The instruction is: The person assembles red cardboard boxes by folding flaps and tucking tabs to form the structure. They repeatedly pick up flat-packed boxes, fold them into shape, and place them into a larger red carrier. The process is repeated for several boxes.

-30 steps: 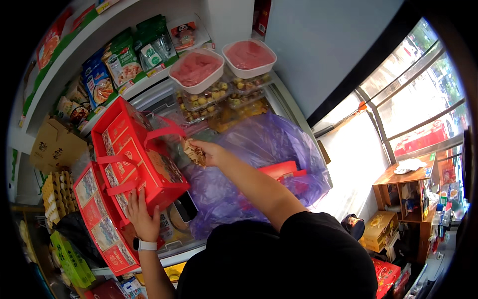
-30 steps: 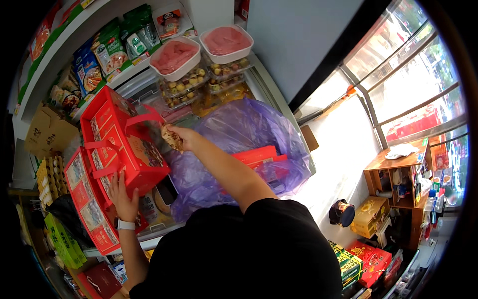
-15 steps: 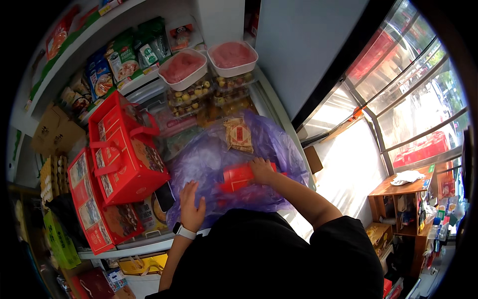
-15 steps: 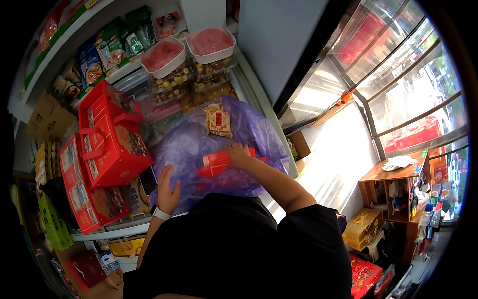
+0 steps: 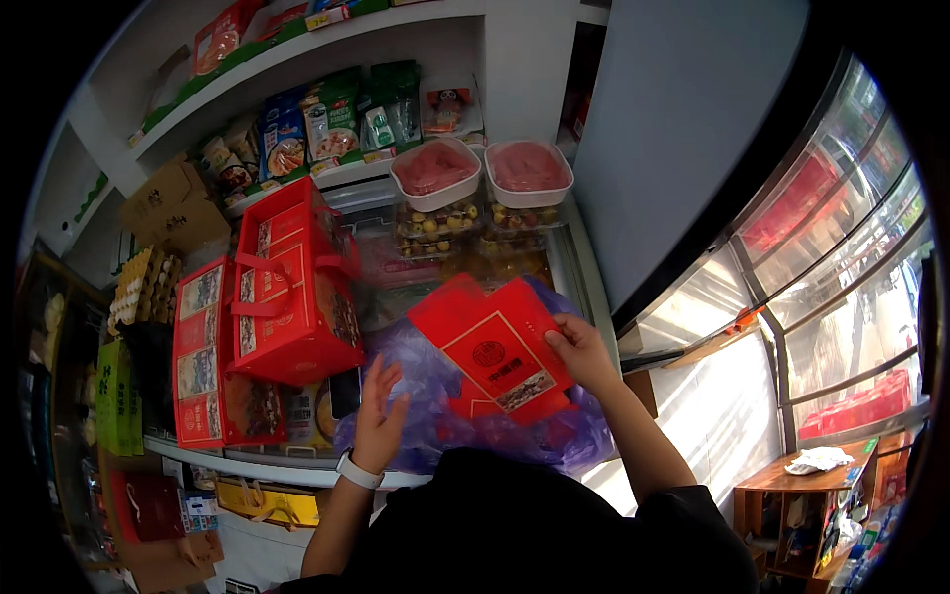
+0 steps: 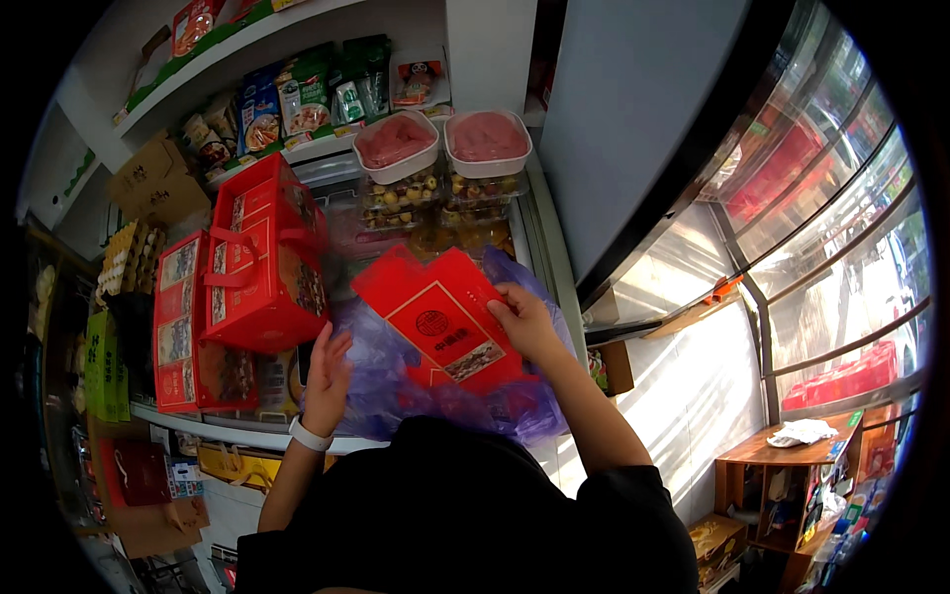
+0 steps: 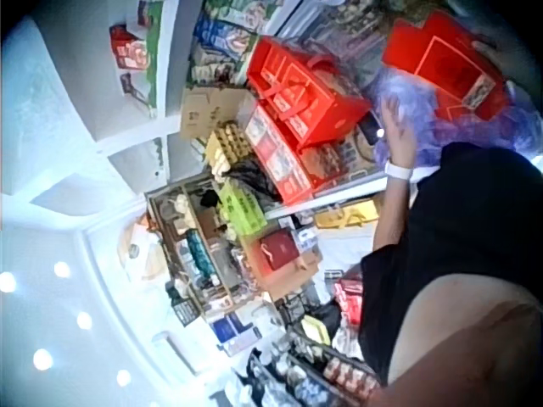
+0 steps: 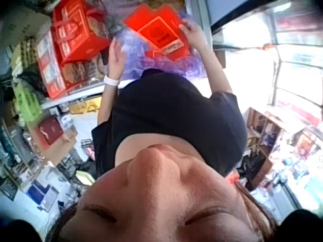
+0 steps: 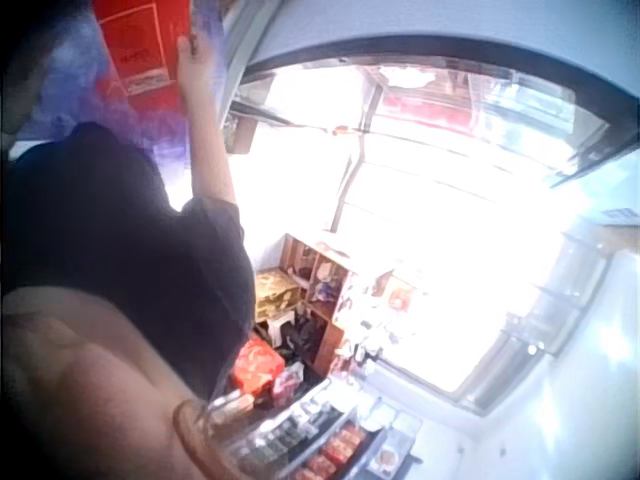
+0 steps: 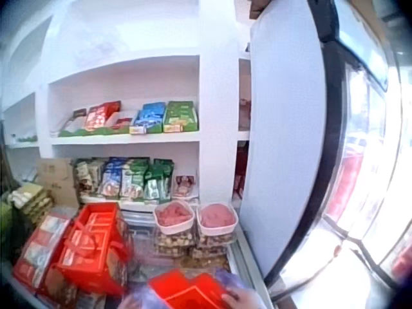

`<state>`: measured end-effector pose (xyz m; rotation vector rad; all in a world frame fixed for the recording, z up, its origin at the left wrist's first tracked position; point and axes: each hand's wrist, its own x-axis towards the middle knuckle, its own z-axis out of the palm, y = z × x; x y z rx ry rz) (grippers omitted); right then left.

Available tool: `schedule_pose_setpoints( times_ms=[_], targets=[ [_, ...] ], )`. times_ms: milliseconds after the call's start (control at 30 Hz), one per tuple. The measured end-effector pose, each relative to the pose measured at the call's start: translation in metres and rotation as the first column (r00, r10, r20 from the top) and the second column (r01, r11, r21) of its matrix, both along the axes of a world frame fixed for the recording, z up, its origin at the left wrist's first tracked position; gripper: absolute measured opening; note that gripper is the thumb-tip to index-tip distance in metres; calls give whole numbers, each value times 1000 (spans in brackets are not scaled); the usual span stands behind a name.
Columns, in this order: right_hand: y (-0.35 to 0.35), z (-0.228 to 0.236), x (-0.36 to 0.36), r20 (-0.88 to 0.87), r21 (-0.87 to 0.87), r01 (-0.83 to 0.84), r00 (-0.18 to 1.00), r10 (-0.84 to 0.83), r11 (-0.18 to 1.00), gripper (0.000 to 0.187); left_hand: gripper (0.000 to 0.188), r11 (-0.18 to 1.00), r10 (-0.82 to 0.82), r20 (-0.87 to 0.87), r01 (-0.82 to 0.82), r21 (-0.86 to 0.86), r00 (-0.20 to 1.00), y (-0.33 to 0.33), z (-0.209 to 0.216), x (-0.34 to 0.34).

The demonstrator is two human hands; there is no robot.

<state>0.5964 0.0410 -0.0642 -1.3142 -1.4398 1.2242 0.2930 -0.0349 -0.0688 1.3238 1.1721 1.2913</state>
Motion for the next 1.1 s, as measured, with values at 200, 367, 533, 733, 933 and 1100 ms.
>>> schedule_pose_setpoints(
  times_ms=[200,367,533,733,933,1100],
  targets=[
    [-32,88,-57,-292,321,-25,948,124,947,58,32,981,-173,323,132,145,931,15,84,45],
    [-22,141,-50,273,724,-207,962,3,657,49,27,979,-155,90,141,145,984,-2,99,39],
    [-26,118,-58,115,939,-59,982,-149,338,33,27,984,-51,132,28,176,990,-5,99,46],
    [-26,134,-54,253,767,-239,965,62,596,19,25,985,-33,-148,57,161,988,-14,104,30],
    [-35,133,-48,20,345,-628,748,663,698,21,94,610,-771,282,789,69,571,-5,88,14],
    [-44,122,-52,74,428,-706,650,756,565,21,82,357,-774,535,931,-72,338,13,50,33]
  ],
)
